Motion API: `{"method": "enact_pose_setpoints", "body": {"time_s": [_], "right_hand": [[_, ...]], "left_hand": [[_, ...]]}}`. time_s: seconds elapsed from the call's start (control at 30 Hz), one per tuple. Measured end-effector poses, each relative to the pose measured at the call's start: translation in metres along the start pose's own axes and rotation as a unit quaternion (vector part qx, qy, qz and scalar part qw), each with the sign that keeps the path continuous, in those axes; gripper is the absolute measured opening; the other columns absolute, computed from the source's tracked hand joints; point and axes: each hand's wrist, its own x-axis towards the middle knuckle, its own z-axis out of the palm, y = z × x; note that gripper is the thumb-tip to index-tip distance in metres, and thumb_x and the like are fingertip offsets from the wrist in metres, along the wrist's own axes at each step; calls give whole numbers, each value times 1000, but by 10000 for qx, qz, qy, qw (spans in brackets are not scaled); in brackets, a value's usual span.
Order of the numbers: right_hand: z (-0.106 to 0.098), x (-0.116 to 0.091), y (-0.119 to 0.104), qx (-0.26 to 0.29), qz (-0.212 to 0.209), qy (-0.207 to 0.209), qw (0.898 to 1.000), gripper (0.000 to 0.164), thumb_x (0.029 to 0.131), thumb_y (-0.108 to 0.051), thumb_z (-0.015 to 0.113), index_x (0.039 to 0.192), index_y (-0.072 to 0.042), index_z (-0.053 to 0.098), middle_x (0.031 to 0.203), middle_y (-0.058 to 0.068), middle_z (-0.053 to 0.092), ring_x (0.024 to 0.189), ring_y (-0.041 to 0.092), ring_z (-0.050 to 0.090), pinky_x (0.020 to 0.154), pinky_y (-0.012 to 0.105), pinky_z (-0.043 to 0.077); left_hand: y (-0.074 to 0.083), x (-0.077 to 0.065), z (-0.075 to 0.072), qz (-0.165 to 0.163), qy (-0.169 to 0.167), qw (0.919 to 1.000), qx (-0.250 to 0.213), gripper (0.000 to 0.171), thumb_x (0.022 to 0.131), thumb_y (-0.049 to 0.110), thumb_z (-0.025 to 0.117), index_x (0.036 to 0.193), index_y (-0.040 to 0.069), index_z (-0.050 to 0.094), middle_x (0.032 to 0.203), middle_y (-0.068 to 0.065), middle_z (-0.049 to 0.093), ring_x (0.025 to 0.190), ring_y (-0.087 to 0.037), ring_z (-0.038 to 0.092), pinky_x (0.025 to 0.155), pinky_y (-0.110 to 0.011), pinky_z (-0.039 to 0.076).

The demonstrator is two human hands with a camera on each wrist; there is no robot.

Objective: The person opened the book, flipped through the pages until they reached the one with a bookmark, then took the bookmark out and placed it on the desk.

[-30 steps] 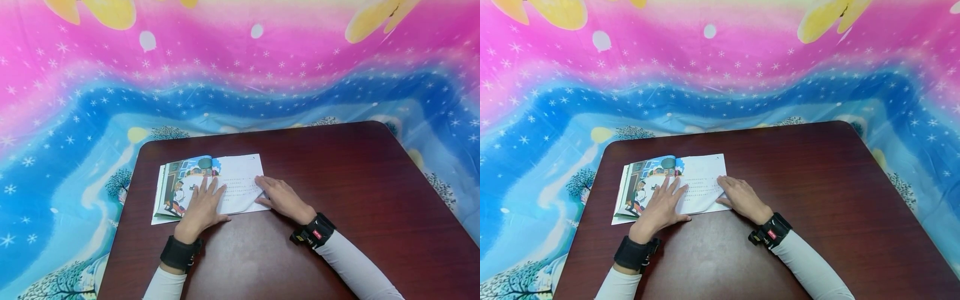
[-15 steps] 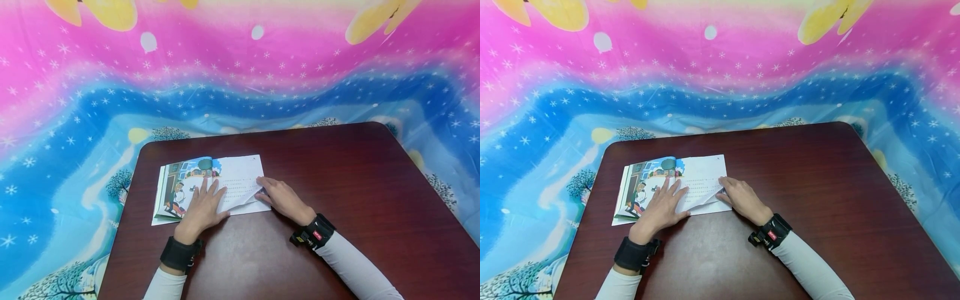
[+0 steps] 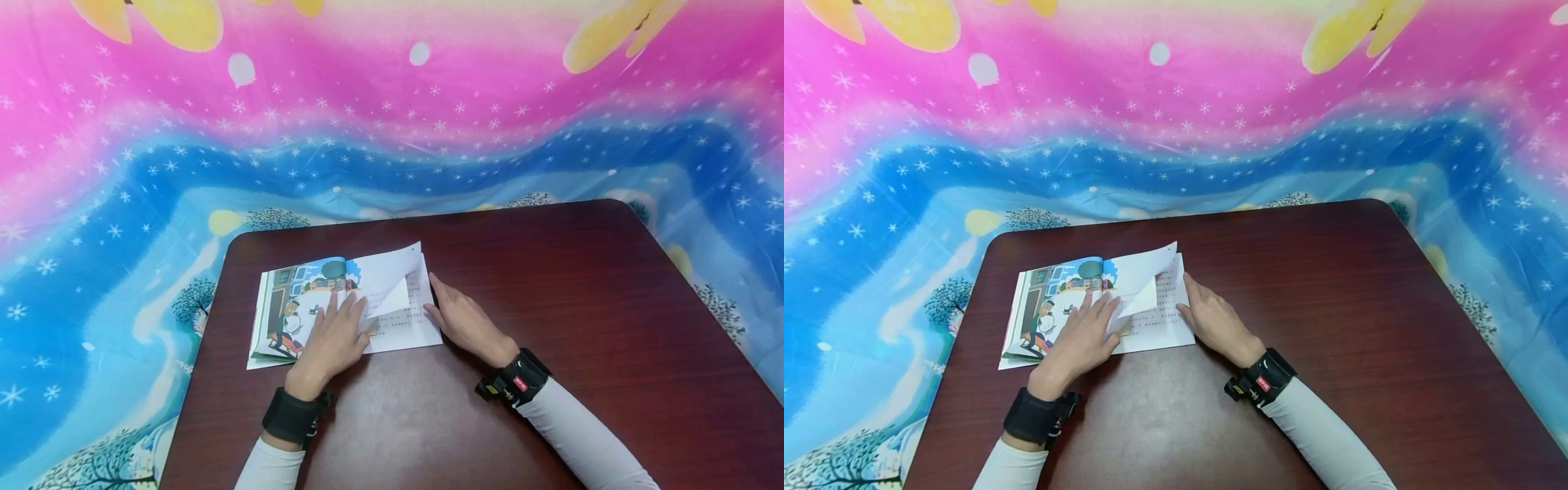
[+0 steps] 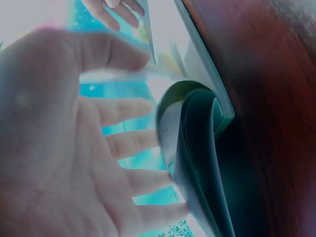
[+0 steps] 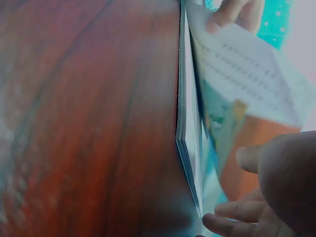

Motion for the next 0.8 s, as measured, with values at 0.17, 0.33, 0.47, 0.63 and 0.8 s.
{"method": "enact_pose_setpoints", "body": {"time_s": [0.17,0.33,0.47,0.63,0.8], "right_hand": [[0,-1,-1,-189,-86,-175,9996,69,99,-38,51,153,0,30,148,20,47,131,26,50,100,45,48],[0,-3,1,-340,-369,-117,9987,69,98,-37,54,151,2,33,149,22,45,130,30,50,99,45,48],[0,-4,1,-414,-439,-120,9981,70,97,-37,55,151,2,35,150,22,44,131,31,49,101,47,47],[0,-4,0,-495,-425,-205,9977,71,96,-38,56,151,2,34,150,21,44,134,30,46,103,48,44],[0,-4,0,-565,-410,-309,9971,73,96,-40,56,152,1,34,151,21,43,137,30,43,105,50,42]], "left_hand": [[-8,2,-8,-128,532,9966,-622,70,95,31,54,155,7,29,154,-21,39,141,-41,34,105,-61,37],[-19,3,-16,-461,962,9893,-993,84,92,31,62,158,7,16,149,-25,41,129,-40,49,92,-57,50],[-27,2,-22,-626,1523,9808,-1042,99,84,26,73,160,11,11,161,-22,22,136,-42,40,90,-61,49],[-34,3,-26,-569,2693,9592,-645,120,66,16,87,160,14,12,165,-18,5,142,-43,27,103,-62,39],[-41,3,-26,-427,3071,9507,-27,120,57,16,92,157,10,25,165,-20,0,149,-40,7,115,-65,11]]}}
